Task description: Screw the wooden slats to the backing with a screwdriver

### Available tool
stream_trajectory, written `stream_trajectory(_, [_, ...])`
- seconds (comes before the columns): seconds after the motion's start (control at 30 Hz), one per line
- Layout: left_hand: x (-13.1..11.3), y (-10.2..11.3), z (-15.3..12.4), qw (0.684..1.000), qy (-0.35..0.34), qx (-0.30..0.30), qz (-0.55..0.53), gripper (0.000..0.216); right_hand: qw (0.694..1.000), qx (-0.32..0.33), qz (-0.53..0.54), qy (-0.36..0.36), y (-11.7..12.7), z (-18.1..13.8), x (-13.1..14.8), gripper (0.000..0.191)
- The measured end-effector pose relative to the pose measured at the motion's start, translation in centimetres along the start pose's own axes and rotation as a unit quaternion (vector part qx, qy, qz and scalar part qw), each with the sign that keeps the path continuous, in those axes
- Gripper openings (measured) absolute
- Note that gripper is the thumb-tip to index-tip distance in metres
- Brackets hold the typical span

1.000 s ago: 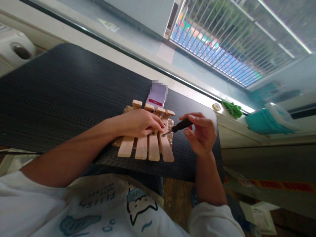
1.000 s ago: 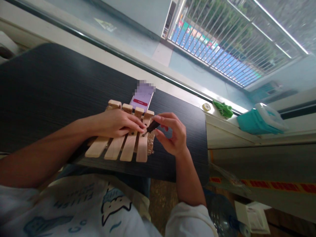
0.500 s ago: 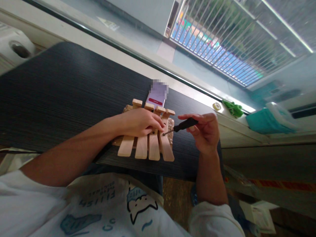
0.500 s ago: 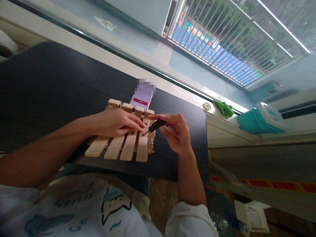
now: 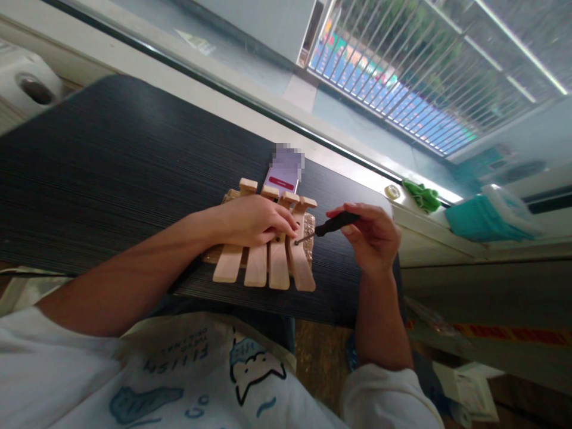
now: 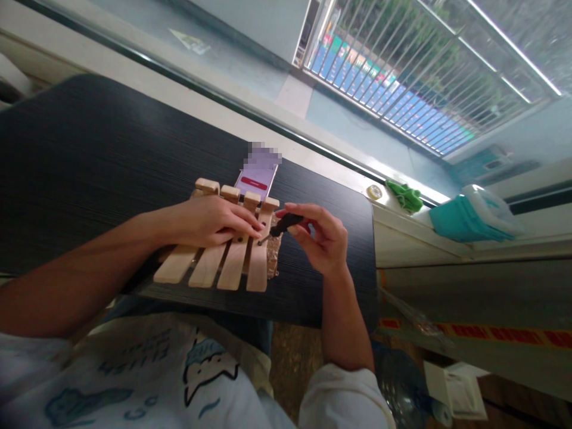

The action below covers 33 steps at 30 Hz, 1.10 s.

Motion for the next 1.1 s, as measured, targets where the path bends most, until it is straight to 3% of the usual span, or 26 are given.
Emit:
stream_trajectory(0.53, [0.13,-0.07,-0.05,1.0,-0.006,-0.006,-0.011,0.043,0.995,-0.094,-0.045,0.008,-0.3,0.14,-0.39,0.029])
stream_trajectory(1.1, [-0.06,0.02,0.0,1.0,0.016,0.002,0.0,0.043,0.988,-0.115,-0.081,0.069,-0.74,-0.33,0.02,0.033])
Point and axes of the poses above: each hand's wrist, its own z-axis towards the middle knuckle, its own y-axis out of the back of the hand, x = y × z, the point moved 3 cm from there along z, towards the middle knuckle, and after that the axes turned 14 degrees about -x, right-handed, at the moved point
